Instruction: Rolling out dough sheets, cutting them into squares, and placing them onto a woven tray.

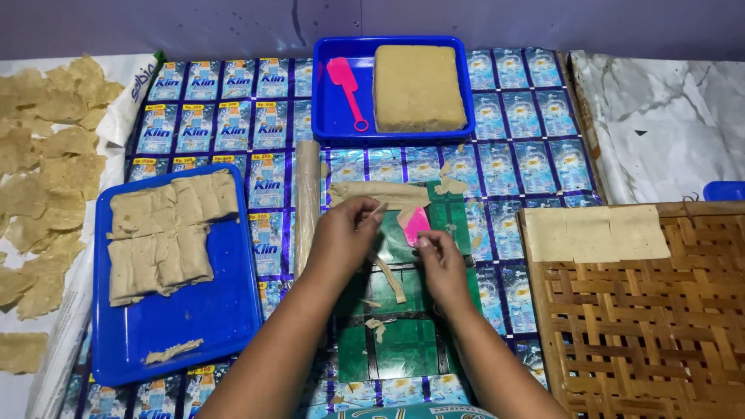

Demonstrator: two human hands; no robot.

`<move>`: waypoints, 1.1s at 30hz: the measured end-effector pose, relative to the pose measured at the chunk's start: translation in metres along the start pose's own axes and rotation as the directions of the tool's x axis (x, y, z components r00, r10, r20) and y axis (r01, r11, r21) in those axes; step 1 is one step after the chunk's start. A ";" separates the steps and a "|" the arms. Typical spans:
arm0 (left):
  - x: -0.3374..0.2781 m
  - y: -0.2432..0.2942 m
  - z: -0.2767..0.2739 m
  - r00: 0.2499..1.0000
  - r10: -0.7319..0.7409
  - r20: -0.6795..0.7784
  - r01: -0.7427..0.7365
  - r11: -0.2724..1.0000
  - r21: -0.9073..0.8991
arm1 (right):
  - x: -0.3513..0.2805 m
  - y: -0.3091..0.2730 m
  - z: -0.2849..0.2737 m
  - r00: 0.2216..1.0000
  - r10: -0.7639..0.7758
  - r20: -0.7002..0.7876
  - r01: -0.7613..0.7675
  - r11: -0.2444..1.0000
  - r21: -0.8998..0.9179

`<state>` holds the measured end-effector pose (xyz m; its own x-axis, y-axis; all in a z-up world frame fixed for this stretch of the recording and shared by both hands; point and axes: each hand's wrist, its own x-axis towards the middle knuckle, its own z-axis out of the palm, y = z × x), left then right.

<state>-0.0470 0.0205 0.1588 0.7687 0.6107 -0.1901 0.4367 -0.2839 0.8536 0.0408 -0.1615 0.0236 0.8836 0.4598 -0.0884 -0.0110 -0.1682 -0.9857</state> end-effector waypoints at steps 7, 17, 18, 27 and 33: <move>0.012 -0.025 0.041 0.970 0.040 0.240 0.079 0.882 -0.465 | -0.010 -0.018 -0.040 0.907 0.301 0.295 -0.418 0.551 0.722; -0.023 -0.047 0.202 0.847 0.134 0.514 0.158 0.860 -0.485 | -0.074 -0.015 -0.165 0.894 0.433 -0.119 -0.291 0.759 0.582; -0.033 -0.047 0.220 0.832 0.181 0.524 0.147 0.839 -0.523 | -0.081 -0.010 -0.179 0.879 0.440 -0.184 -0.282 0.792 0.542; -0.102 -0.023 0.228 0.589 0.731 0.345 -0.762 0.644 -0.062 | -0.080 -0.065 -0.309 0.772 0.429 -0.469 -0.284 0.893 0.349; -0.099 -0.020 0.230 0.654 0.650 0.386 -0.700 0.714 -0.015 | 0.011 -0.098 -0.363 0.721 0.421 -0.550 -0.348 0.907 0.238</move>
<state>-0.0240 -0.2047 0.0490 0.9674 -0.0708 0.2433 -0.2338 -0.6193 0.7495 0.2217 -0.4563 0.1708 0.8899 -0.2193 -0.3999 -0.4291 -0.1051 -0.8971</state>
